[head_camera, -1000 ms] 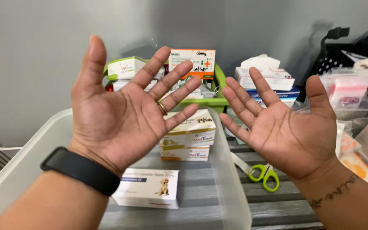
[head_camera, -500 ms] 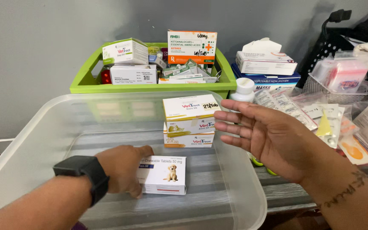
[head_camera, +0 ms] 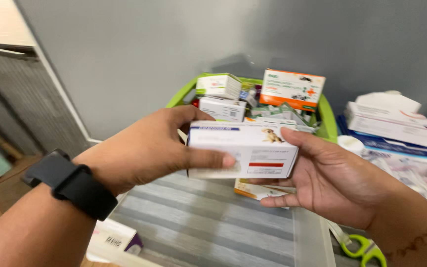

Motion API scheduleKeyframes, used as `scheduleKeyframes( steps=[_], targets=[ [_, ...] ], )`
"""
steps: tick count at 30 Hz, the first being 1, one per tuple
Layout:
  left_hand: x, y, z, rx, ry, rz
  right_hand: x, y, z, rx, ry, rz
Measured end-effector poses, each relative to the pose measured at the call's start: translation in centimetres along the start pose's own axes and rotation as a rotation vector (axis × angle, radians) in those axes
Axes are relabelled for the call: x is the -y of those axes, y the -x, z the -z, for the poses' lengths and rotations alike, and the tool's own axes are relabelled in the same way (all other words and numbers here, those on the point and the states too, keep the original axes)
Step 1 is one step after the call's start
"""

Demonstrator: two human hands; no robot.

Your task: The person opens several medicine boxes, removes blister packs, and places them into a clear plastic bin. They also use scissors to cut open a foil packet and return the contents to a box. The person handles multiple boxes and blister packs, organizing them into the bin.

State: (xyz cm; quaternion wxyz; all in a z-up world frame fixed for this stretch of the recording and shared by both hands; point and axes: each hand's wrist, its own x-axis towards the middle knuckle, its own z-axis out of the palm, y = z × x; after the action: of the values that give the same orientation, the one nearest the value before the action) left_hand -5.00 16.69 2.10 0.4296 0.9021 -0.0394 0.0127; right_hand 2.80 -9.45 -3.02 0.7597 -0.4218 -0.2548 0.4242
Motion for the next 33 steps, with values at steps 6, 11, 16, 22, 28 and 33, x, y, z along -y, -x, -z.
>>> scheduleKeyframes(
  steps=[6, 11, 16, 22, 28, 33],
  targets=[
    [0.1, 3.0, -0.8, -0.107, 0.620, 0.319, 0.8, -1.6, 0.3, 0.337, -0.136, -0.042],
    [-2.0, 3.9, -1.6, -0.186, 0.775, 0.303, 2.0, -1.9, 1.3, 0.347, -0.107, -0.103],
    [-3.3, 4.4, -3.0, -0.264, 0.787, 0.200, 2.5, -2.0, 1.6, 0.491, -0.186, -0.148],
    [-4.4, 4.6, -4.0, -0.288, 0.926, 0.193, 3.2, -1.5, 2.3, 0.550, -0.269, -0.162],
    [-5.0, 3.6, -3.9, -0.271, 0.870, 0.218, 3.7, -1.6, 2.8, 0.482, -0.162, -0.141],
    [-4.4, 2.7, -3.1, -0.184, 0.811, 0.117, 3.8, -3.2, 3.0, 0.356, 0.024, -0.106]
  ],
)
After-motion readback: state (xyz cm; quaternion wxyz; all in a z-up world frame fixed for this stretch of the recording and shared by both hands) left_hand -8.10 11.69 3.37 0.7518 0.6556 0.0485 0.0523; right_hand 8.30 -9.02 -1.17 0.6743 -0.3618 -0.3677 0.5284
